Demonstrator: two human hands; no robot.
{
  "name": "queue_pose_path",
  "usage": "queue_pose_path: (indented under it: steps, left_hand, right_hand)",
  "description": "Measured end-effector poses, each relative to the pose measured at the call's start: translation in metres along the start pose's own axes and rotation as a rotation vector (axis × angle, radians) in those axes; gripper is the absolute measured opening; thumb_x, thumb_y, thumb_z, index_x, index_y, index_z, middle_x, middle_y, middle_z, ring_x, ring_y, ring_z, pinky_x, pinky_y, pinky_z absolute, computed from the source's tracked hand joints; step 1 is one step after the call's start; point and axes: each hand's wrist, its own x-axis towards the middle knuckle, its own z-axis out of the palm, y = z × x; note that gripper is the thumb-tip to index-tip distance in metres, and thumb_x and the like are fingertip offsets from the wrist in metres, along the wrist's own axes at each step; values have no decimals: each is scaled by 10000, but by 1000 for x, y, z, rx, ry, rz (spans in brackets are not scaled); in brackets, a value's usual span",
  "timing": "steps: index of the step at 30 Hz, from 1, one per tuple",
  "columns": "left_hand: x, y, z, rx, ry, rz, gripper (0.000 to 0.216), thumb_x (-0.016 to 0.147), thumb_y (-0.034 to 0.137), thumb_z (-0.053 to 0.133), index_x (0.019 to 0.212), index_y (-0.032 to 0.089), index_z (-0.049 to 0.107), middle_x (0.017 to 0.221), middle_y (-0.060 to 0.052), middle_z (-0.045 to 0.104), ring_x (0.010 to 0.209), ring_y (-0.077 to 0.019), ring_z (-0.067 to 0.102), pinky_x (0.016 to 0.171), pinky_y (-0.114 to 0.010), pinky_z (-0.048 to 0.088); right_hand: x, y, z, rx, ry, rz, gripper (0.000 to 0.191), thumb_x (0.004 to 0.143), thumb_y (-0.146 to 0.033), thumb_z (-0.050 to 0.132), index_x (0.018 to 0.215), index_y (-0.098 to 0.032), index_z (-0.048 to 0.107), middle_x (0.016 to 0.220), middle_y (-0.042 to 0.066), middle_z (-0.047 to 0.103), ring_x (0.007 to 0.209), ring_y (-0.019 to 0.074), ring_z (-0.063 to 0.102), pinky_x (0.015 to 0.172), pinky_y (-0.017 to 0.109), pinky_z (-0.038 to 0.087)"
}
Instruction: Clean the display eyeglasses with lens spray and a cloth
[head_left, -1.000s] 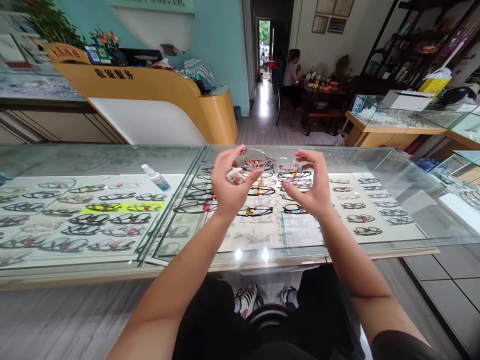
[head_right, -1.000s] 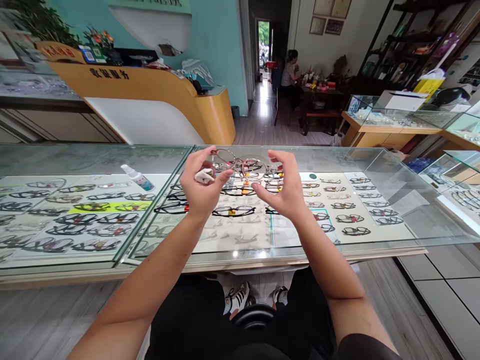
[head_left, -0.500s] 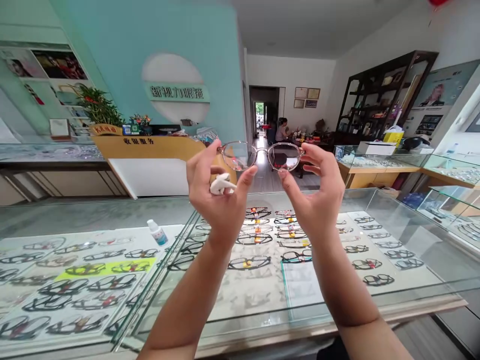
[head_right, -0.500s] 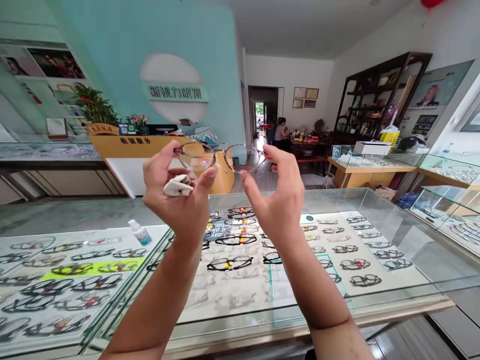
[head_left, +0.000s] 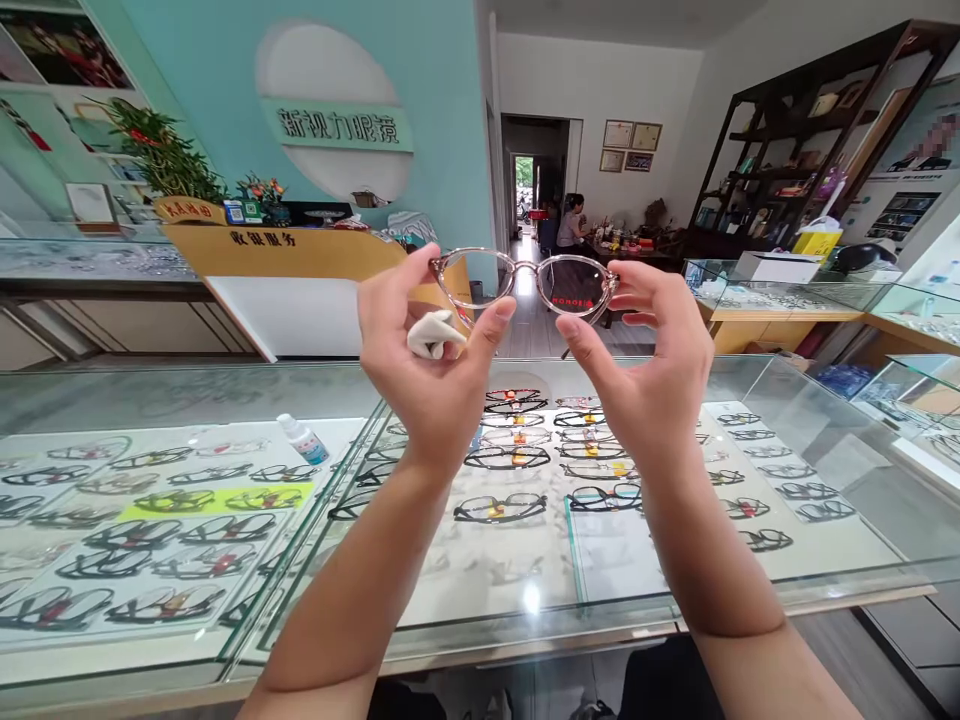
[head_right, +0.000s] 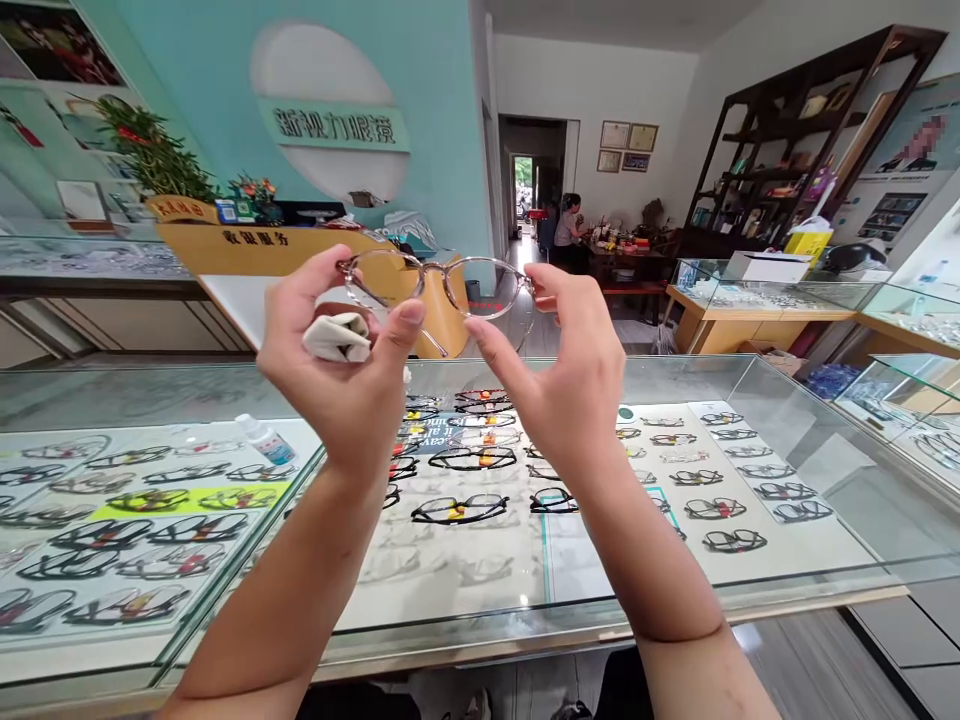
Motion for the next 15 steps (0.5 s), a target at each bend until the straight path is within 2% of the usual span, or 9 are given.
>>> queue_pose_path:
  steps: [3, 7, 11, 15]
  left_hand:
    - [-1, -2, 1, 35, -20, -29, 597, 844, 621, 919, 1345, 368, 717, 1325, -85, 677, 1064, -250, 678, 783, -406, 605]
    - [0, -1, 3, 51, -39, -24, 491, 881, 573, 907, 1293, 364, 740, 1304, -94, 694, 1147, -267, 664, 784, -404, 604]
    - [2, -1, 2, 24, -24, -33, 488, 851, 550, 941, 1260, 340, 777, 1224, -88, 726, 1110, -262, 695, 815, -416, 588]
    - [2, 0, 2, 20, -39, -103, 544, 818, 583, 956, 1259, 322, 775, 1216, -85, 747, 935, -222, 697, 744, -403, 577]
  right_hand:
    - [1, 8, 2, 1, -31, 34, 474, 993, -523, 737, 1401, -298, 649, 1292, 98, 726, 1144, 286, 734, 993, 527, 636]
    - [3, 17, 3, 19, -68, 61, 464, 986, -530, 744, 1377, -289, 670, 1303, 95, 744, 1143, 278, 739, 1002, 513, 635]
    - [4, 21, 2, 13, -85, 75, 451, 991, -538, 740, 1370, -300, 679, 1299, 88, 746, 1156, 273, 734, 990, 494, 630]
    - [3, 26, 3, -19, -81, 85, 475, 979, -562, 755, 1377, -314, 680, 1287, 86, 739, 1127, 266, 730, 924, 466, 633]
